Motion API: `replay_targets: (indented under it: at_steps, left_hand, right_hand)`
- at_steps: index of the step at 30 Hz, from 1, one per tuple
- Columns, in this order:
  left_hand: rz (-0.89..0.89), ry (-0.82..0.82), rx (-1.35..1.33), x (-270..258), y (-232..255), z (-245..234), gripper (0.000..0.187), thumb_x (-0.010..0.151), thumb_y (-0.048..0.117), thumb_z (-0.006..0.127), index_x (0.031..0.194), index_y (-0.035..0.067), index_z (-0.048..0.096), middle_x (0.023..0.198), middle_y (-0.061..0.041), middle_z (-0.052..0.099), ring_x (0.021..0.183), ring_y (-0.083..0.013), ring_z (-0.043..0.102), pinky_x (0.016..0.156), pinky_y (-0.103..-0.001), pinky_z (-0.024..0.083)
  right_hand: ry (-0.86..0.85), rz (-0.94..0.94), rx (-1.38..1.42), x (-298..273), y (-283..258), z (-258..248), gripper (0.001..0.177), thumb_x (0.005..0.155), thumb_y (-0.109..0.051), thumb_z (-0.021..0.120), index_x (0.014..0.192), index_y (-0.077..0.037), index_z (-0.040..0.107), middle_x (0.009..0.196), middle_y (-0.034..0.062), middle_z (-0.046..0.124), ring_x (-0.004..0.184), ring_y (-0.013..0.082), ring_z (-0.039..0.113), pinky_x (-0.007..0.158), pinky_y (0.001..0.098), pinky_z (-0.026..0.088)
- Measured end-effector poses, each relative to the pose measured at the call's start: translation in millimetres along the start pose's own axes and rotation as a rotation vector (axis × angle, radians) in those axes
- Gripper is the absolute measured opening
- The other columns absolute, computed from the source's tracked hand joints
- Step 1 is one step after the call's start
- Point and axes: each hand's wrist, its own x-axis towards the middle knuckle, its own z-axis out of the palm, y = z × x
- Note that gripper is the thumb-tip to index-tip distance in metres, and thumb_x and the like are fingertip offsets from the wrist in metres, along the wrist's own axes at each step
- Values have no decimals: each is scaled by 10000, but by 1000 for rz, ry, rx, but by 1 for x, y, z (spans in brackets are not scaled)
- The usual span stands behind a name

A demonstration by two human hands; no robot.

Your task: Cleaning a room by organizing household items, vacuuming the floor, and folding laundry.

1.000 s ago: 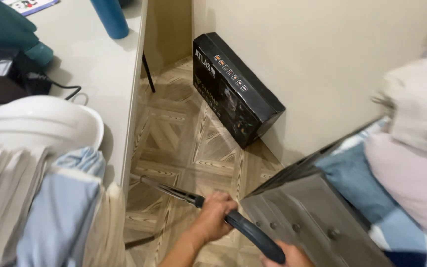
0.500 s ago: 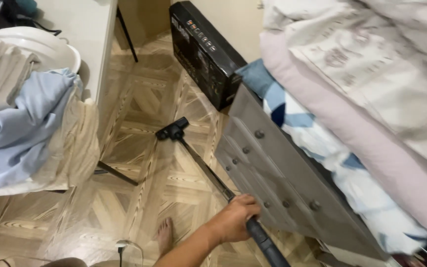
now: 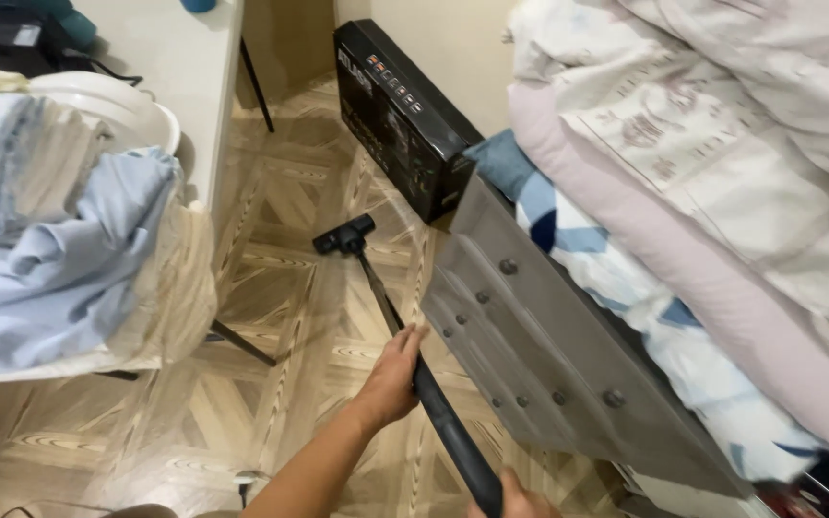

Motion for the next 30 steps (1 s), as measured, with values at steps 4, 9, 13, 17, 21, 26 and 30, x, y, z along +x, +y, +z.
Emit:
replay_targets:
  at_steps: [4,9,13,17,21,26,30]
  left_hand:
    - [-119,64,-12,14,-38,-58,1088,685,-71,797,1581,147,220,1614,-211,261,1469,-402,312,1185,-388,337]
    - [-106,125,-70,31,-115,-136,1015,807,13,767,1594,116,133,1608,-231,262,1477,-419,281,1195,-413,294]
    - [-127,309,-67,54,-171,-172,732,886,61,668,1528,83,315,1527,-240,433,1425,-397,422,1170,-419,350]
    - [-301,391,-182,82,-192,-183,454,993,184,545,1429,72,483,1376,-217,614,1296,-370,590,1077,-417,464]
    - [-292,399,-258,96,-195,-164,429,1017,255,495,1396,59,535,1323,-212,655,1245,-367,627,1040,-407,488]
    - [-460,285,-288,98,-186,-101,535,1047,419,386,1422,68,536,1255,-206,704,1183,-324,669,1043,-389,474]
    - [-419,276,-363,79,-147,-26,624,1032,488,408,1443,28,501,1300,-222,661,1209,-327,641,1052,-399,462]
  right_hand:
    - [124,-64,3,-28,-188,-93,588,810,-416,733,1266,-75,586,851,190,758,839,348,768,802,463,601]
    - [299,-189,66,34,-315,-116,428,862,-452,686,1037,-62,667,824,220,747,832,407,736,761,501,586]
    - [303,-243,189,80,-393,-145,407,868,-404,691,1031,-32,670,850,227,740,831,422,733,749,506,587]
    - [253,-211,252,111,-432,-162,403,854,-380,706,1062,-38,665,868,215,739,858,408,737,783,503,582]
    - [292,-221,263,112,-417,-154,418,866,-414,708,1040,-35,677,871,222,738,862,400,736,803,484,579]
    - [214,-198,291,62,-335,-134,370,832,-407,719,967,-64,690,824,197,733,832,390,731,785,481,569]
    - [127,-81,312,-14,-235,-115,354,849,-390,715,944,-49,697,801,193,742,820,373,735,779,454,565]
